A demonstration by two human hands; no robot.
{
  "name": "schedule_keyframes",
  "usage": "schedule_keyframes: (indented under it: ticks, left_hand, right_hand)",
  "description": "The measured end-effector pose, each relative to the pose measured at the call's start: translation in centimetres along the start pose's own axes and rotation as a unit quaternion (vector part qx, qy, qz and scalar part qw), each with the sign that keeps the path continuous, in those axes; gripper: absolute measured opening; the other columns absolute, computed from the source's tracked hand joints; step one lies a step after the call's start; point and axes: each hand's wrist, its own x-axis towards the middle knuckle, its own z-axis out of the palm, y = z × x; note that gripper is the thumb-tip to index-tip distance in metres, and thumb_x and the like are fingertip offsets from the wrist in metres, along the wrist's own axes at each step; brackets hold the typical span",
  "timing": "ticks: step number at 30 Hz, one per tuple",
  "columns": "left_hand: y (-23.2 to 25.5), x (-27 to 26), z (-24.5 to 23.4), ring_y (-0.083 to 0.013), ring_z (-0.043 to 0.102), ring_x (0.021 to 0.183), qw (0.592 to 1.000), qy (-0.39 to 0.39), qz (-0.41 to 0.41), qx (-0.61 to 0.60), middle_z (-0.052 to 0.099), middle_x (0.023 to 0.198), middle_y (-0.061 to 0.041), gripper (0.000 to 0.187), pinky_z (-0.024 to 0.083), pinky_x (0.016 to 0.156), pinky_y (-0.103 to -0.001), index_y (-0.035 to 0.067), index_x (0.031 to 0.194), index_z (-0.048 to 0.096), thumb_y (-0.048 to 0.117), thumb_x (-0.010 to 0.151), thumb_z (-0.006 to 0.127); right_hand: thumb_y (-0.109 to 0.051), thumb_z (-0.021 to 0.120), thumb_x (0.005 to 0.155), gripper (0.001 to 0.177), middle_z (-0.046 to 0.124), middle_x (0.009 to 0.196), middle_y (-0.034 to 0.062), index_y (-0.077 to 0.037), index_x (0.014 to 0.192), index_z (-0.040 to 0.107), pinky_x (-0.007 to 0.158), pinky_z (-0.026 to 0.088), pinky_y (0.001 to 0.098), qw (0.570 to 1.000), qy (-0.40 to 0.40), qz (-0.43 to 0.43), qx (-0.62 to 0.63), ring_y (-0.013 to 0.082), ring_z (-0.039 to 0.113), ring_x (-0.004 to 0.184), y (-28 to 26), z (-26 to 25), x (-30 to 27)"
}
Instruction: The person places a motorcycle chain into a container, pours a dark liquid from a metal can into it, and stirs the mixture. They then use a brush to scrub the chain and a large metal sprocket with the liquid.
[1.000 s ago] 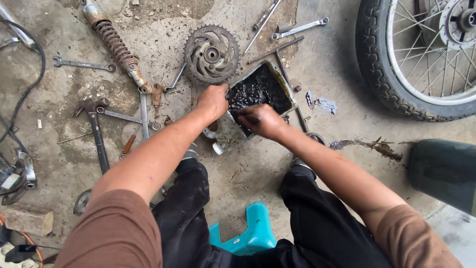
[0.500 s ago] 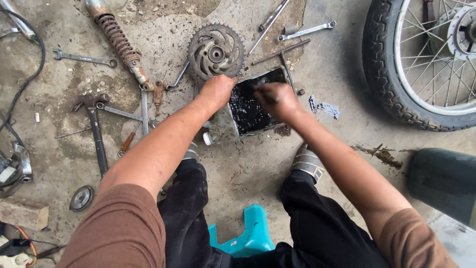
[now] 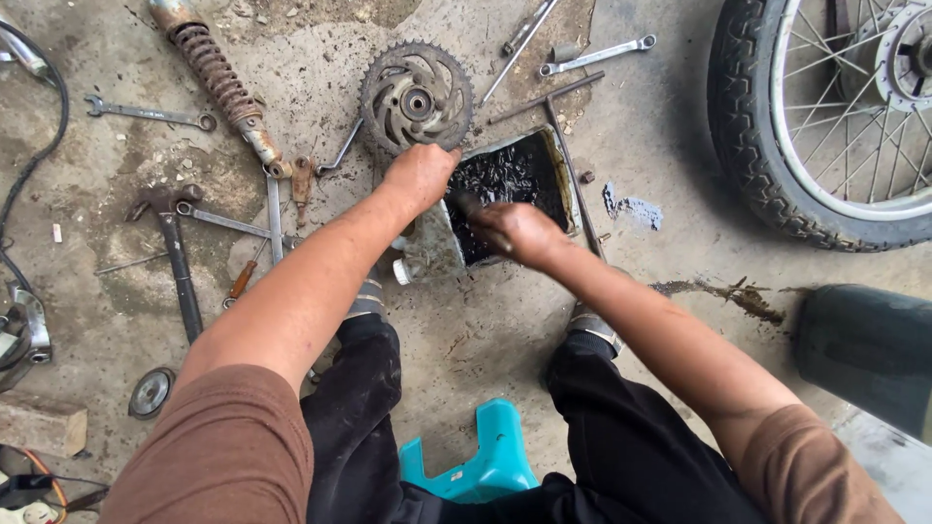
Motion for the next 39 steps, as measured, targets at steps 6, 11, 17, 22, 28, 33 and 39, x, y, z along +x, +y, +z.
schedule_keyframes:
  ticks: [6,11,17,22,28,33,39]
  left_hand:
    - [0.0,-0.1,0.2,-0.0441,0.076,0.074,1.000,0.014,-0.004,0.009,0.073,0.076,-0.025,0.041,0.064,0.059,-0.051,0.010,0.125,0.071,-0.002,0.089,0.056]
    - [-0.4,0.5,0.6,-0.0441,0.075,0.073,1.000,0.019,0.008,0.007,0.073,0.075,-0.026,0.039,0.064,0.058,-0.051,0.008,0.124,0.071,-0.002,0.089,0.056]
    - [0.0,0.2,-0.3,-0.0433,0.075,0.072,0.999,0.027,0.007,0.021,0.072,0.073,-0.026,0.041,0.064,0.058,-0.050,0.011,0.125,0.071,-0.002,0.089,0.056]
    - [-0.5,1.0,0.6,-0.0456,0.074,0.071,0.999,0.031,0.020,0.014,0.072,0.076,-0.030,0.041,0.063,0.053,-0.052,0.006,0.125,0.071,-0.005,0.088,0.058]
    - [-0.5,0.3,1.0,-0.0448,0.074,0.070,1.000,0.023,0.016,0.007,0.071,0.073,-0.029,0.040,0.063,0.053,-0.052,0.006,0.125,0.071,-0.005,0.089,0.057]
    - [-0.3,0.4,-0.6,-0.0449,0.075,0.073,1.000,0.024,0.018,-0.005,0.072,0.075,-0.028,0.034,0.063,0.058,-0.051,0.007,0.119,0.072,0.000,0.090,0.056]
    - [-0.4,0.2,0.0,-0.0432,0.075,0.071,0.998,0.038,0.028,0.029,0.072,0.073,-0.026,0.035,0.064,0.057,-0.050,0.007,0.120,0.072,0.000,0.089,0.059]
  right_hand:
    - [-0.020,0.073,0.097,0.016,0.077,0.091,0.0084,-0.014,0.111,0.077,0.077,0.060,0.0386,0.992,0.064,0.084,-0.065,0.0305,0.075,0.088,2.1,-4.7,0.0]
    - [-0.011,0.071,0.084,0.026,0.077,0.097,0.0170,-0.006,0.110,0.075,0.081,0.062,0.0425,0.997,0.002,0.014,-0.069,0.0377,0.075,0.093,1.0,0.0,-2.2]
    - [-0.012,0.073,0.096,0.015,0.075,0.086,0.0154,-0.007,0.109,0.076,0.077,0.059,0.0444,0.993,0.084,0.081,0.011,0.0359,0.074,0.084,1.9,-5.8,-0.4]
    - [-0.014,0.071,0.093,0.017,0.076,0.087,0.0127,-0.010,0.109,0.075,0.077,0.059,0.0424,0.993,0.068,0.097,0.021,0.0334,0.074,0.086,1.1,-3.5,-1.9]
    - [-0.012,0.074,0.093,0.013,0.074,0.083,0.0133,-0.007,0.105,0.076,0.073,0.059,0.0423,0.992,0.105,0.071,-0.004,0.0346,0.074,0.080,2.7,-4.2,-0.9]
    - [-0.008,0.072,0.088,0.013,0.074,0.082,0.0217,-0.002,0.100,0.075,0.068,0.058,0.0499,0.996,0.080,0.020,0.029,0.0431,0.072,0.080,1.5,-0.7,-1.7]
    - [-0.010,0.073,0.096,0.013,0.078,0.093,0.0153,-0.003,0.105,0.077,0.080,0.059,0.0392,0.989,0.140,0.047,0.007,0.0358,0.075,0.089,2.0,-4.2,-0.8]
